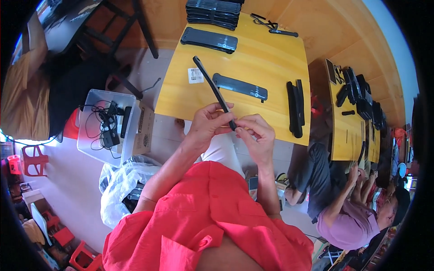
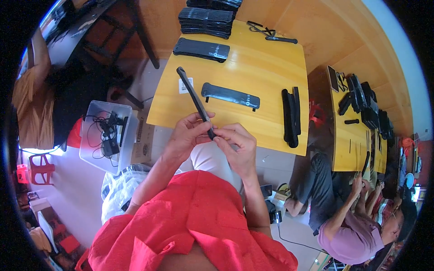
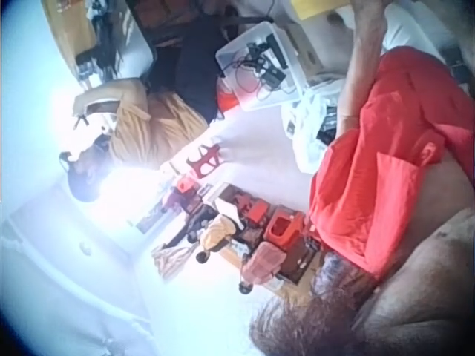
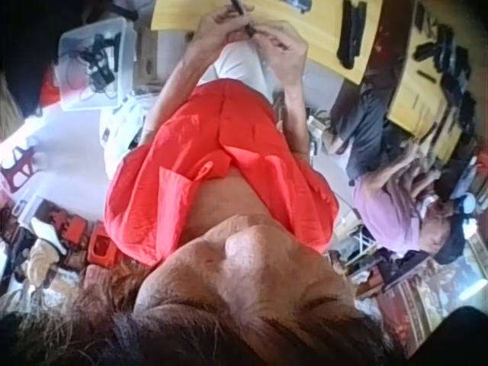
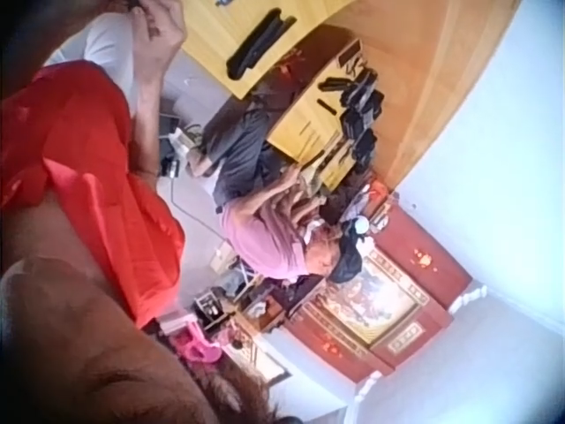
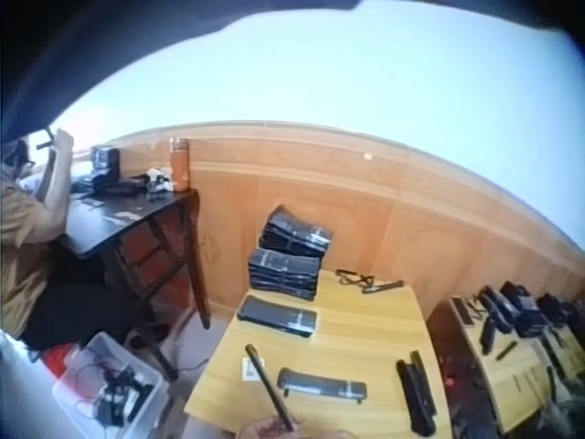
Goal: Manually attaching black straps to fabric panels on a wooden table in a workshop environment.
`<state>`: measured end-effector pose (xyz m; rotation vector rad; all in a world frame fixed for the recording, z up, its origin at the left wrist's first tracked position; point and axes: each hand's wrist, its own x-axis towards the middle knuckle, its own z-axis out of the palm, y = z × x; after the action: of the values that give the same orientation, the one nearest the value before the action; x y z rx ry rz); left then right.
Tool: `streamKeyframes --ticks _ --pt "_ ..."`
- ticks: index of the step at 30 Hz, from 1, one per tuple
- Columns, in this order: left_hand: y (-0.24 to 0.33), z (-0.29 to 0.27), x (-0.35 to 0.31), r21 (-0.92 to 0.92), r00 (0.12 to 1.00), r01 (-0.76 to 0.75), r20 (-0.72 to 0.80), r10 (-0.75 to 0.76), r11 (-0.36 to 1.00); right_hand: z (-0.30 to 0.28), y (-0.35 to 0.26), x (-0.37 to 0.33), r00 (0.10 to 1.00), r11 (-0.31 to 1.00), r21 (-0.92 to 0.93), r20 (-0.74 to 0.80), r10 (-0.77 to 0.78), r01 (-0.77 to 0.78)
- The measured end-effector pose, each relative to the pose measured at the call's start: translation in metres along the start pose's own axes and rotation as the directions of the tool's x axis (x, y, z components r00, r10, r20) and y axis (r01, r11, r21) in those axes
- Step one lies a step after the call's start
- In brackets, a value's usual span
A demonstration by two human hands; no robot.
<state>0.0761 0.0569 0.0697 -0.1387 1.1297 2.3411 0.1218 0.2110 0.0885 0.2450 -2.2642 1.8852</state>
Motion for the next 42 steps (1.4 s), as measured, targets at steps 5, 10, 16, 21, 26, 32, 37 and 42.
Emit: streamKeyframes --ticks 5,10,16,21,26,32,37,42 --pt "0.002 0.008 -0.006 0.049 1.000 0.009 0.025 -0.010 0.999 -0.007 -0.005 0.000 0.998 0.995 0.079 -0.004 0.057 -0.056" --pt "0.000 0.012 -0.005 0.072 1.000 -0.024 -0.016 0.025 0.997 -0.006 -0.021 0.001 0.978 0.888 -0.414 0.025 -0.209 0.201" --pt "-0.006 0.015 -0.004 0.021 0.996 -0.072 -0.052 0.073 0.997 -0.008 -0.025 0.002 0.961 0.831 -0.484 0.100 -0.257 0.273" --pt "-0.009 0.016 -0.002 0.031 0.992 -0.106 -0.070 0.108 0.994 -0.008 -0.021 0.001 0.950 0.791 -0.531 0.119 -0.288 0.306" --pt "-0.011 0.018 0.000 0.038 0.985 -0.135 -0.103 0.139 0.990 -0.002 -0.016 0.000 0.945 0.768 -0.560 0.100 -0.310 0.311" --pt "-0.010 0.018 0.000 0.066 0.982 -0.139 -0.117 0.146 0.988 0.003 -0.015 -0.001 0.950 0.766 -0.574 0.066 -0.307 0.288" --pt "-0.015 0.014 -0.001 0.092 0.987 -0.135 -0.074 0.142 0.987 -0.004 -0.007 0.008 0.972 0.783 -0.577 0.121 -0.200 0.233" --pt "-0.009 0.019 -0.004 0.039 0.995 -0.070 -0.071 0.073 0.997 -0.009 -0.018 0.003 0.997 0.935 -0.348 0.031 -0.064 0.070"
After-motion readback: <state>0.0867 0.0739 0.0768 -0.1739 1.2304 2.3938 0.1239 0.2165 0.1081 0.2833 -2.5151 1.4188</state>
